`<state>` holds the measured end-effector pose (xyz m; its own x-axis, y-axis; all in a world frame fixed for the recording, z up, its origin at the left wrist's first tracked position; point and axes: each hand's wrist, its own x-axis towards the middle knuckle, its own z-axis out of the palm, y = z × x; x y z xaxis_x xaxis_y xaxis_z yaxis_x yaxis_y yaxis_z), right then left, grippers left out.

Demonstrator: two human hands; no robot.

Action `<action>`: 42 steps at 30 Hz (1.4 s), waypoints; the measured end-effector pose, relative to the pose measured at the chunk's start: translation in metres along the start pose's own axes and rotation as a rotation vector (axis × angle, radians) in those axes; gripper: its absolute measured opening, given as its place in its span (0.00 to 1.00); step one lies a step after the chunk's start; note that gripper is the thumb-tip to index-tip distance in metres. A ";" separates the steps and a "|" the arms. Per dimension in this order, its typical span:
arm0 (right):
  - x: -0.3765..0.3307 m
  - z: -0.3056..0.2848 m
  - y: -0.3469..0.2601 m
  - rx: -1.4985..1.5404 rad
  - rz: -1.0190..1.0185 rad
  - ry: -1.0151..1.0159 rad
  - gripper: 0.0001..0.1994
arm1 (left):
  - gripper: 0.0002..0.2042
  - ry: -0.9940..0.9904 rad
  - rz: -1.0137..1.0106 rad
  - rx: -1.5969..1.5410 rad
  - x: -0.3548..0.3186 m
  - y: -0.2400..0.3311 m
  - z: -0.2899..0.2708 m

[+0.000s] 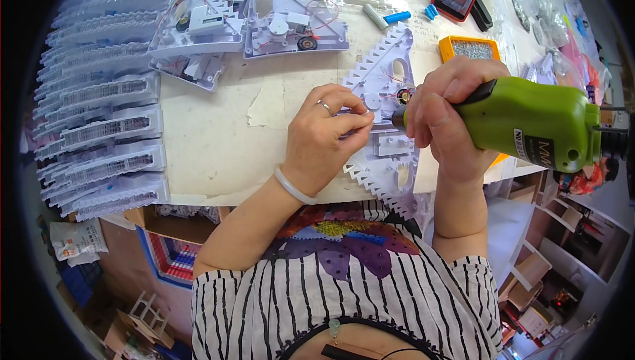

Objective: The person assembles plastic toy housing components by installing small electronic components and batteries, then securing them with screws using an electric screwdriver.

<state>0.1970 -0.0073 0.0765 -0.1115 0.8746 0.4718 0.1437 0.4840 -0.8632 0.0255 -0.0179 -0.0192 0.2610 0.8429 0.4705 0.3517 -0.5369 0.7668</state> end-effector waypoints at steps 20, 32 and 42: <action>0.049 0.009 -0.033 0.032 0.067 0.064 0.08 | 0.05 -0.042 -0.009 -0.034 -0.001 -0.005 -0.002; 0.039 0.001 0.023 -0.190 -0.116 -0.094 0.20 | 0.10 -0.063 -0.207 -0.100 0.006 0.002 -0.035; -0.017 -0.032 0.043 -0.914 -0.057 -0.516 0.12 | 0.09 -0.279 -0.171 0.091 0.027 -0.004 -0.030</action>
<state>0.2366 -0.0006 0.0367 -0.5158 0.8358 0.1880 0.7886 0.5489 -0.2770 0.0040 0.0076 0.0038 0.4228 0.8859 0.1908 0.4869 -0.3997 0.7766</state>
